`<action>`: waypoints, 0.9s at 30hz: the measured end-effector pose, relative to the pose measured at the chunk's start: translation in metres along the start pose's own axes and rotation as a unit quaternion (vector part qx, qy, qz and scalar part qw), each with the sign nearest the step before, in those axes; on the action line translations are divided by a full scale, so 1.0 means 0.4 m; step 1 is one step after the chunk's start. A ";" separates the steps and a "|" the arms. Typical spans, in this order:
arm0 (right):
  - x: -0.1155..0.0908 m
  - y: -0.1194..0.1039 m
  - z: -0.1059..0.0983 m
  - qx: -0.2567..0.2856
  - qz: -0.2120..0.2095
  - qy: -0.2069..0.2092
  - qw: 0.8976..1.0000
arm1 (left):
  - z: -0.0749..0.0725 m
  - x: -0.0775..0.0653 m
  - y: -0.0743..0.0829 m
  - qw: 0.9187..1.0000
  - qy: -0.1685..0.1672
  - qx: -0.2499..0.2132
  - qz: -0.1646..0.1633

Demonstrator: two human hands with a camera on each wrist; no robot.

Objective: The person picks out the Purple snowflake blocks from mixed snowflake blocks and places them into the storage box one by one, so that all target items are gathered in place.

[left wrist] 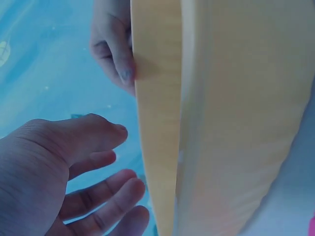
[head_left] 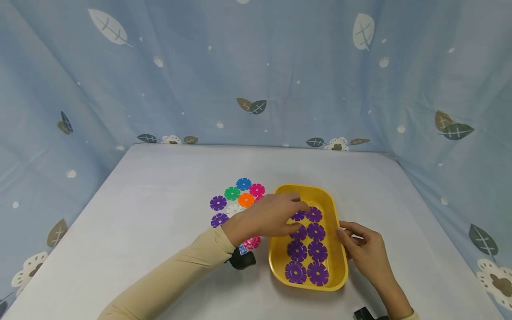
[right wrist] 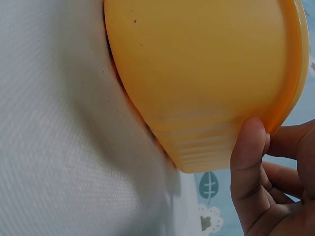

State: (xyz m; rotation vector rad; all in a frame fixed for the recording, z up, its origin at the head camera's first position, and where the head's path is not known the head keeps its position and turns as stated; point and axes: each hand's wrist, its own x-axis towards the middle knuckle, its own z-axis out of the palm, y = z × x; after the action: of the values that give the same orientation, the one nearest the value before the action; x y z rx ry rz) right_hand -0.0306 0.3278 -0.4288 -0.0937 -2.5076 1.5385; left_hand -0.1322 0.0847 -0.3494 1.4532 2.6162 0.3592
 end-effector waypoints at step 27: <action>0.000 -0.002 -0.002 0.002 0.010 0.000 1.000 | 0.051 -0.164 0.066 0.995 0.049 -0.057 0.072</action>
State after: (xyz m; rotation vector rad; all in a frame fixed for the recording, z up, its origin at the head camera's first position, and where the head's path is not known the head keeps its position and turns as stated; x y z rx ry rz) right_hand -0.0306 0.3280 -0.4279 -0.1182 -2.5115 1.5510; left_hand -0.0714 0.0456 -0.3624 1.6296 2.5234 0.6004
